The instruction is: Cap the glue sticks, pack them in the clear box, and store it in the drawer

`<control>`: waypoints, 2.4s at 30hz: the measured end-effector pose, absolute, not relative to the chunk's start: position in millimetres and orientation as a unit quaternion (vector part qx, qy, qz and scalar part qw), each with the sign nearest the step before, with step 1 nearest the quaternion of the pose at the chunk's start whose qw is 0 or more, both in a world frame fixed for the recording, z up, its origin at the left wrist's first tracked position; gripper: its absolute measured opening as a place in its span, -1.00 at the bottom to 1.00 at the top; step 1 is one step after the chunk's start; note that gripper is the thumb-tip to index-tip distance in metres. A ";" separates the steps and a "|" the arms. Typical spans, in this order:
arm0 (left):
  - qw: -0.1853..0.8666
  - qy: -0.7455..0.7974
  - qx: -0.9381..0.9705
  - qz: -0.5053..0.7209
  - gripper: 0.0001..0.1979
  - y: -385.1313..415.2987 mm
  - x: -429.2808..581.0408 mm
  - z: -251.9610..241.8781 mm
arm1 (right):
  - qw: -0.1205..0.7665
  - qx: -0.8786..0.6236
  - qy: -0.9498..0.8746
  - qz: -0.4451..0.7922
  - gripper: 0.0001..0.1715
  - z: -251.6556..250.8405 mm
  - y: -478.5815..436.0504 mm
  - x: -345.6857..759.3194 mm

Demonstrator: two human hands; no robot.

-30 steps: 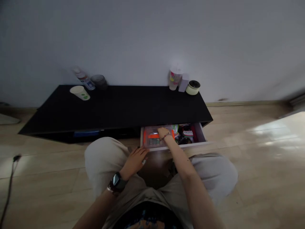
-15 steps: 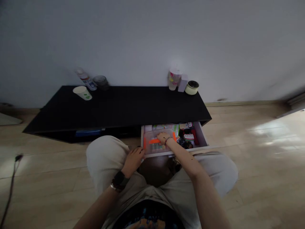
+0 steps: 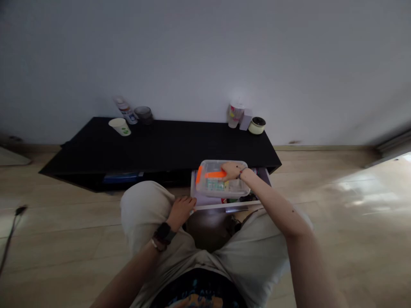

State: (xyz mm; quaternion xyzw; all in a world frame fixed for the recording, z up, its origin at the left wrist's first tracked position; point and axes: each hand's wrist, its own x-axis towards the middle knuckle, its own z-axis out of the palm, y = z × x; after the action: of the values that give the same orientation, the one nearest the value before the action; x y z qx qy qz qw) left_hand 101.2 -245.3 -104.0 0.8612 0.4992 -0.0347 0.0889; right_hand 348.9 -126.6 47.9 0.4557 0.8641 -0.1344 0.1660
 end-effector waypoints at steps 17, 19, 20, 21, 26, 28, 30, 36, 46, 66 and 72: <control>0.068 0.518 0.852 -0.029 -0.76 -183.2 109.1 -97.0 | -0.056 0.515 0.855 -0.006 -0.64 128.3 -85.8 348.7; 0.072 0.533 0.842 -0.030 -0.74 -171.8 112.2 -95.2 | -0.069 0.514 0.855 -0.012 -0.66 125.9 -81.5 347.0; 0.074 0.540 0.838 -0.030 -0.73 -165.8 114.0 -93.9 | -0.073 0.513 0.855 -0.016 -0.67 124.6 -79.8 346.3; 0.077 0.547 0.833 -0.031 -0.72 -159.9 115.9 -92.4 | -0.076 0.512 0.855 -0.020 -0.68 123.2 -78.3 345.7; 0.096 0.582 0.807 -0.042 -0.72 -133.5 118.8 -77.0 | -0.080 0.521 0.849 -0.037 -0.71 118.0 -71.8 346.6; 0.104 0.605 0.788 -0.047 -0.76 -122.4 110.3 -63.9 | -0.079 0.528 0.845 -0.039 -0.71 115.9 -66.7 348.2; 0.110 0.636 0.762 -0.052 -0.78 -108.0 93.6 -45.7 | -0.087 0.532 0.841 -0.041 -0.72 112.5 -58.4 349.2; 0.184 0.685 0.699 0.091 -0.73 -46.5 26.4 13.9 | -0.118 0.513 0.849 -0.039 -0.70 90.0 -19.7 337.3; 0.455 0.630 0.517 0.358 -0.45 4.3 26.6 -6.3 | -0.138 0.448 0.879 -0.088 -0.73 38.3 30.9 303.1; 0.351 0.666 0.612 0.245 -0.53 19.1 38.6 -22.7 | -0.165 0.706 0.676 -0.134 -0.50 -7.3 23.5 358.7; 0.307 0.695 0.615 0.213 -0.52 21.9 42.5 -19.5 | -0.178 0.719 0.645 -0.190 -0.49 -21.8 36.5 375.1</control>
State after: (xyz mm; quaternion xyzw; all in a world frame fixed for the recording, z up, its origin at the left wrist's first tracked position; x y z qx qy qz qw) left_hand 42.5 21.9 -19.5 0.6147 0.6946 0.2129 0.3071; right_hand 375.1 36.5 -21.8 0.7185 0.6451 -0.1896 -0.1777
